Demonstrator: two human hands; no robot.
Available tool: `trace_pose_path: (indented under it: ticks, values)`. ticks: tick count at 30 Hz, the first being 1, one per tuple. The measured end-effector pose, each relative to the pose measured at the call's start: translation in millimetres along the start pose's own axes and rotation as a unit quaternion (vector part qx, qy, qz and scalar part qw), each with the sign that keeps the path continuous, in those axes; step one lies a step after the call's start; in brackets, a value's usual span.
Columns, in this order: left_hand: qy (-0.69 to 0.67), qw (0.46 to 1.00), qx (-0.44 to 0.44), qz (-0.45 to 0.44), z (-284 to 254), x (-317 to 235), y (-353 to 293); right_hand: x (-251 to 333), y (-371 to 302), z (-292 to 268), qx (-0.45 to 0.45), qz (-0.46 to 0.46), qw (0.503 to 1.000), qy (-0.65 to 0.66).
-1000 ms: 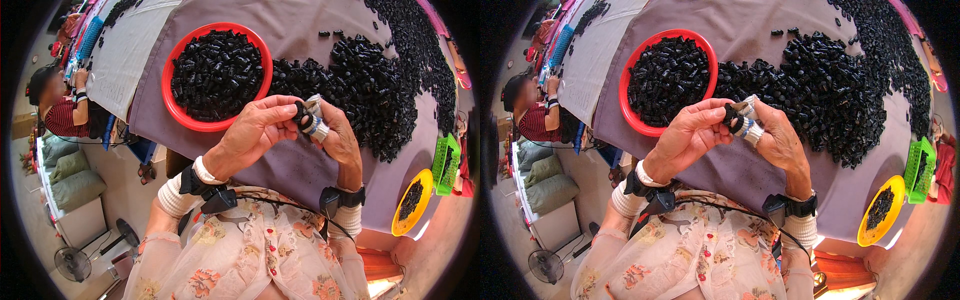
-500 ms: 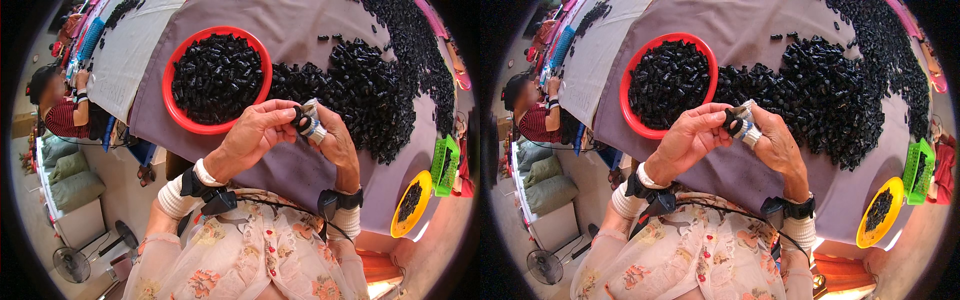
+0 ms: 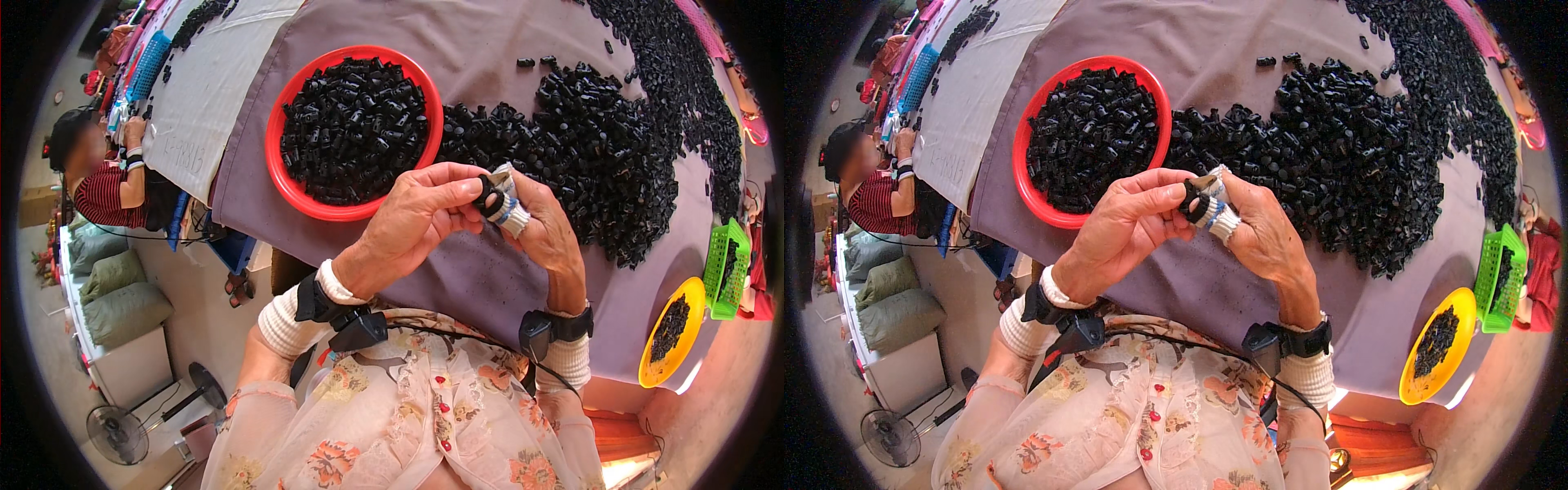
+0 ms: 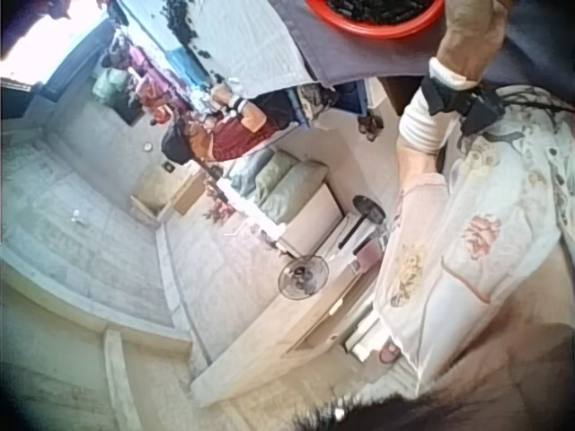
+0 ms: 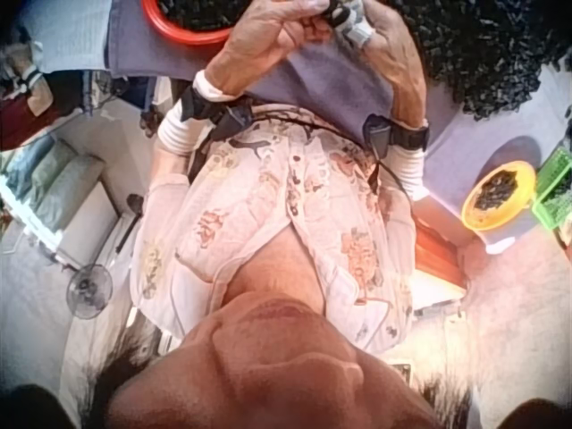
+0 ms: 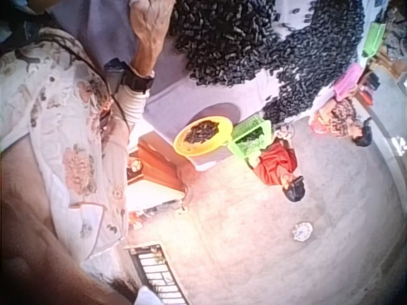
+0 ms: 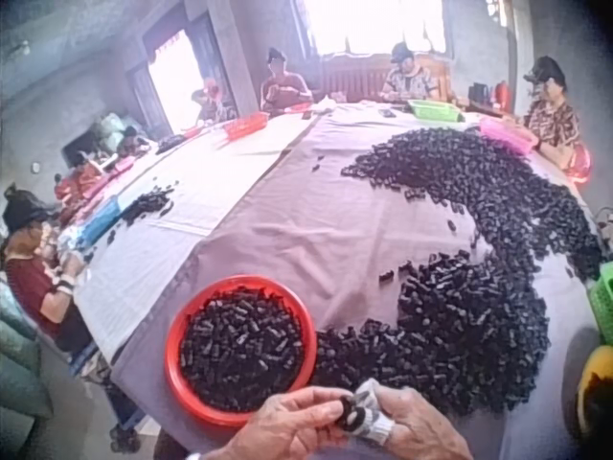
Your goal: Assembling small black plastic or rubber components by hand at a work table.
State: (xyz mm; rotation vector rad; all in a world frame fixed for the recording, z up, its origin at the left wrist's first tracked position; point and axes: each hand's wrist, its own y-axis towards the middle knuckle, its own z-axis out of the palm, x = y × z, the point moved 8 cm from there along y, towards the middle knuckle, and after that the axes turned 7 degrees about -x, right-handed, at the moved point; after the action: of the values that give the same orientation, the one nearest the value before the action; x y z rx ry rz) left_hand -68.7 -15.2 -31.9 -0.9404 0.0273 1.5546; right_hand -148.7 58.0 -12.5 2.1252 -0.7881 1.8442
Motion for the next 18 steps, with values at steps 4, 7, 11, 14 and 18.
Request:
trace_pose_path:
  ticks: [4,7,11,14,18]
  values:
    - [0.006,1.000,0.001,-0.004,-1.7,0.4,0.7,-1.5,-0.2,0.0,-0.002,0.004,1.000,-0.004]
    - [0.009,1.000,0.007,-0.009,-2.6,1.1,1.0,-1.4,1.4,0.2,0.010,-0.008,1.000,-0.012]
    - [0.014,1.000,0.012,-0.021,-2.5,0.8,0.8,1.1,2.5,2.0,0.024,-0.035,0.999,-0.021]
    - [0.009,1.000,0.012,-0.010,-3.3,0.3,1.7,2.8,3.2,2.5,0.027,-0.045,0.999,-0.013]
    - [0.025,1.000,0.009,0.011,-4.0,-1.9,1.6,2.4,2.8,6.1,0.041,-0.029,0.999,0.021]
